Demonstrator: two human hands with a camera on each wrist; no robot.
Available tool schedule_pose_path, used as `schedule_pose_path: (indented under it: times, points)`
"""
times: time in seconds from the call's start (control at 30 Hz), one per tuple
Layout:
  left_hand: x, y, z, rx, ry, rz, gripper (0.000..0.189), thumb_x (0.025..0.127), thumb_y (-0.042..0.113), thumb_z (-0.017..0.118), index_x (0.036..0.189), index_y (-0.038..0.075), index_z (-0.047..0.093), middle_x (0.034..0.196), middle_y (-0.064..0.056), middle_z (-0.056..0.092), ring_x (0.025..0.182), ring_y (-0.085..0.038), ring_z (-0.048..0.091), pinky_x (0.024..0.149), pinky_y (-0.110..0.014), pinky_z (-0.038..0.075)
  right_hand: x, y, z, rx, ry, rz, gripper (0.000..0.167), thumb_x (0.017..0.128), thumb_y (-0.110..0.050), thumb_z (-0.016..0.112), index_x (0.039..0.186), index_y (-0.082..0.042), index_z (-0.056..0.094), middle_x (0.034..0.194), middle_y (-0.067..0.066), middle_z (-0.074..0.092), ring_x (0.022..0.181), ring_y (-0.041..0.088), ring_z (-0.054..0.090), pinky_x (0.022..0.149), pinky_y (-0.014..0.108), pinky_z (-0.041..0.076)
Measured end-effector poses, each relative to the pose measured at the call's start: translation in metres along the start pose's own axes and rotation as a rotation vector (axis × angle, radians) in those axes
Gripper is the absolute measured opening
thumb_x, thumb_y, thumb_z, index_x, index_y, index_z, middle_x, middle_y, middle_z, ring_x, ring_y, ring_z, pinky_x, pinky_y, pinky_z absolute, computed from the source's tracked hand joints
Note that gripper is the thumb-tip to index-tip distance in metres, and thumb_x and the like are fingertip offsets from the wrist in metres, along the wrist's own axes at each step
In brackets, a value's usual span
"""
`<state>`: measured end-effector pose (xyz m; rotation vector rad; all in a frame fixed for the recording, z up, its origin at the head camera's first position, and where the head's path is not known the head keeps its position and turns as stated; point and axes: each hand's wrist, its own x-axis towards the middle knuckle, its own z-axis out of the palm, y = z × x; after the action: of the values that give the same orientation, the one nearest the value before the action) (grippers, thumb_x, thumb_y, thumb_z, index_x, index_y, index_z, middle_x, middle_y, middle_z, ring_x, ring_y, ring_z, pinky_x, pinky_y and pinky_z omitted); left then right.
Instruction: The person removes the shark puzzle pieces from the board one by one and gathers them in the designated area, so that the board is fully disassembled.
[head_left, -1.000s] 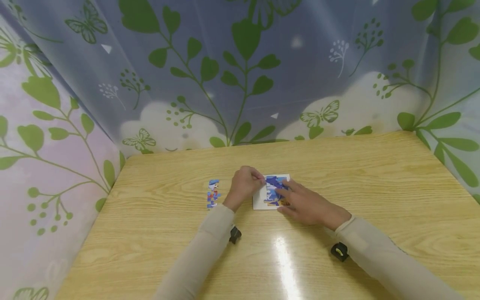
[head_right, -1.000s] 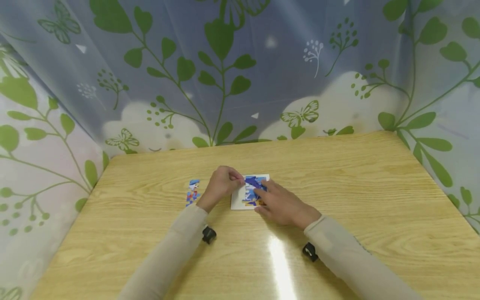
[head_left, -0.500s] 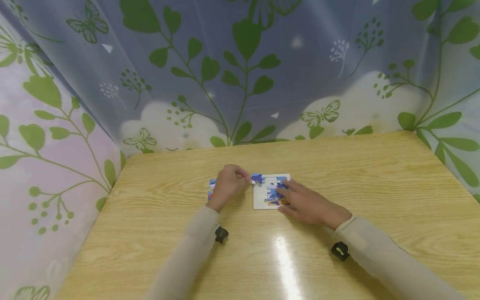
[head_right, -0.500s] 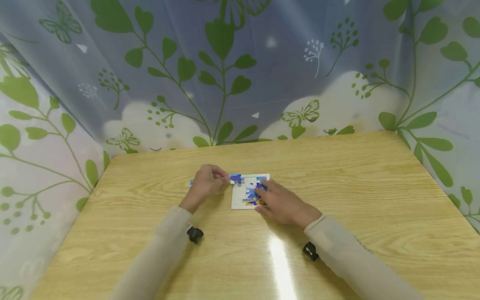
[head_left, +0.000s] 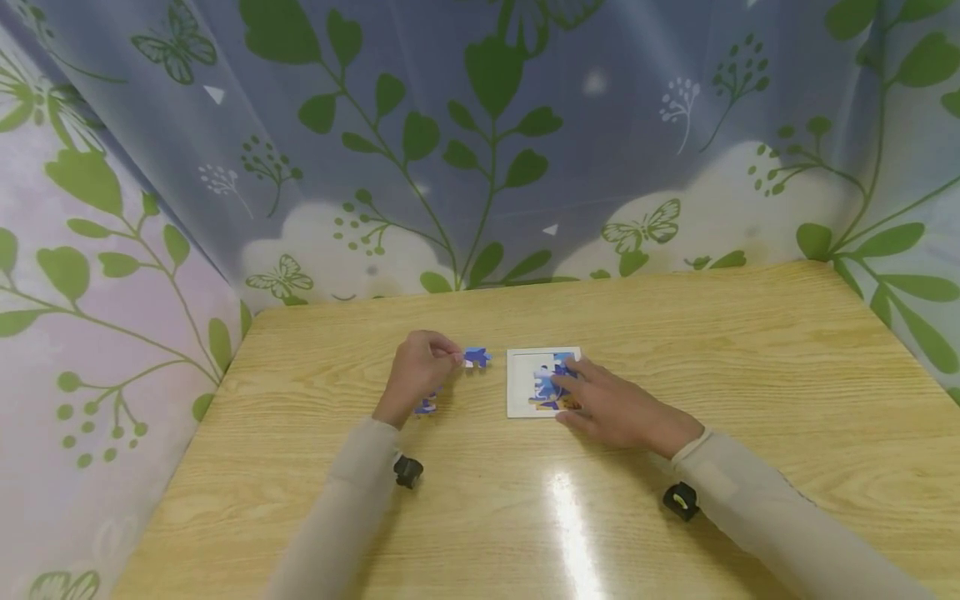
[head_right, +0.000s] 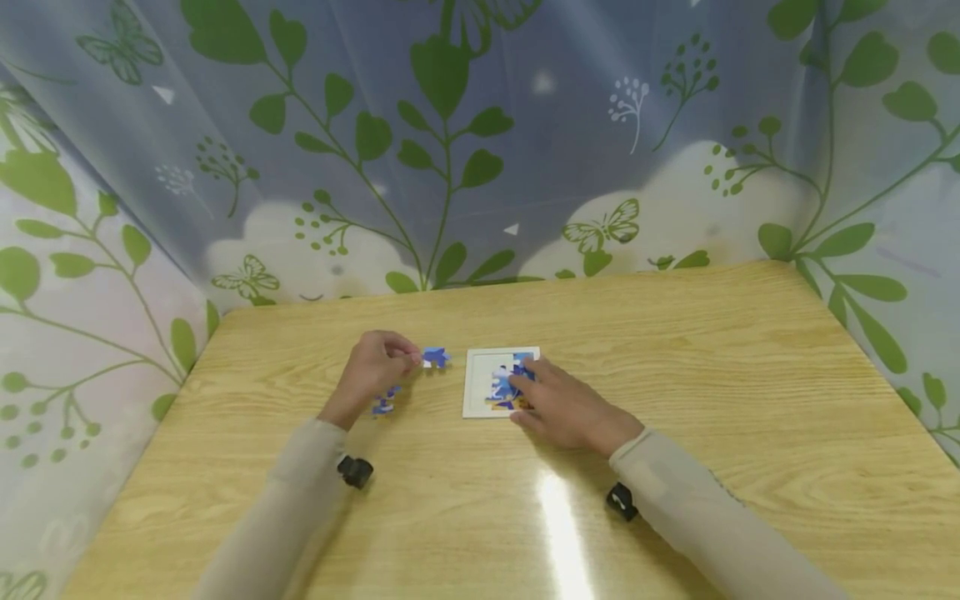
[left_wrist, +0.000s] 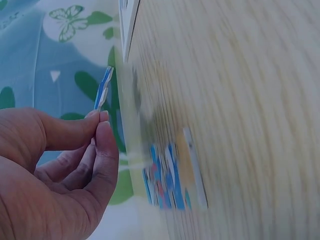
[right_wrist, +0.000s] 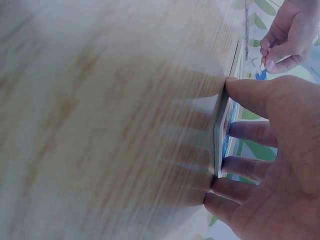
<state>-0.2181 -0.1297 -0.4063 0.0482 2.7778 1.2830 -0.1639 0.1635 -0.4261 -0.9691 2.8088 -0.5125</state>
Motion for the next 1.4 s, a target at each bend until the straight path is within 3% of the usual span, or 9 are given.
schedule_pose_path:
  times: [0.37,0.93,1.2,1.4]
  points:
    - [0.0,-0.014,-0.013,0.04,0.006,-0.061,0.005,0.088,0.008,0.074,0.092,0.004,0.076,0.078,-0.01,0.071,0.063,-0.022,0.065,0.054,-0.028,0.05,-0.001,0.0,0.0,0.005,0.006,-0.008,0.056,0.103,-0.028,0.061,0.145,0.007,0.048,0.15,0.035,0.037,0.139,0.053,0.035,0.111,0.06,0.035]
    - [0.002,-0.021,-0.015,0.142,0.034,-0.073,0.005,0.089,0.012,0.077,0.088,0.006,0.078,0.076,-0.005,0.074,0.063,-0.019,0.067,0.055,-0.028,0.051,-0.002,-0.001,-0.001,-0.002,0.003,-0.017,0.055,0.104,-0.028,0.058,0.145,0.006,0.047,0.15,0.035,0.037,0.139,0.053,0.035,0.11,0.06,0.036]
    - [0.003,-0.015,-0.011,0.162,0.048,-0.013,0.009,0.09,0.012,0.077,0.093,0.004,0.079,0.082,-0.008,0.075,0.064,-0.018,0.067,0.06,-0.032,0.055,-0.002,0.0,-0.001,0.005,0.003,-0.003,0.056,0.104,-0.029,0.059,0.146,0.006,0.046,0.152,0.035,0.036,0.14,0.053,0.034,0.111,0.06,0.035]
    - [0.004,-0.004,0.005,0.14,0.026,0.051,0.008,0.088,0.011,0.079,0.092,0.004,0.079,0.086,-0.007,0.075,0.077,-0.021,0.068,0.072,-0.038,0.056,-0.003,0.0,-0.001,0.01,0.003,0.001,0.057,0.104,-0.029,0.059,0.147,0.006,0.046,0.152,0.035,0.035,0.14,0.053,0.034,0.111,0.061,0.035]
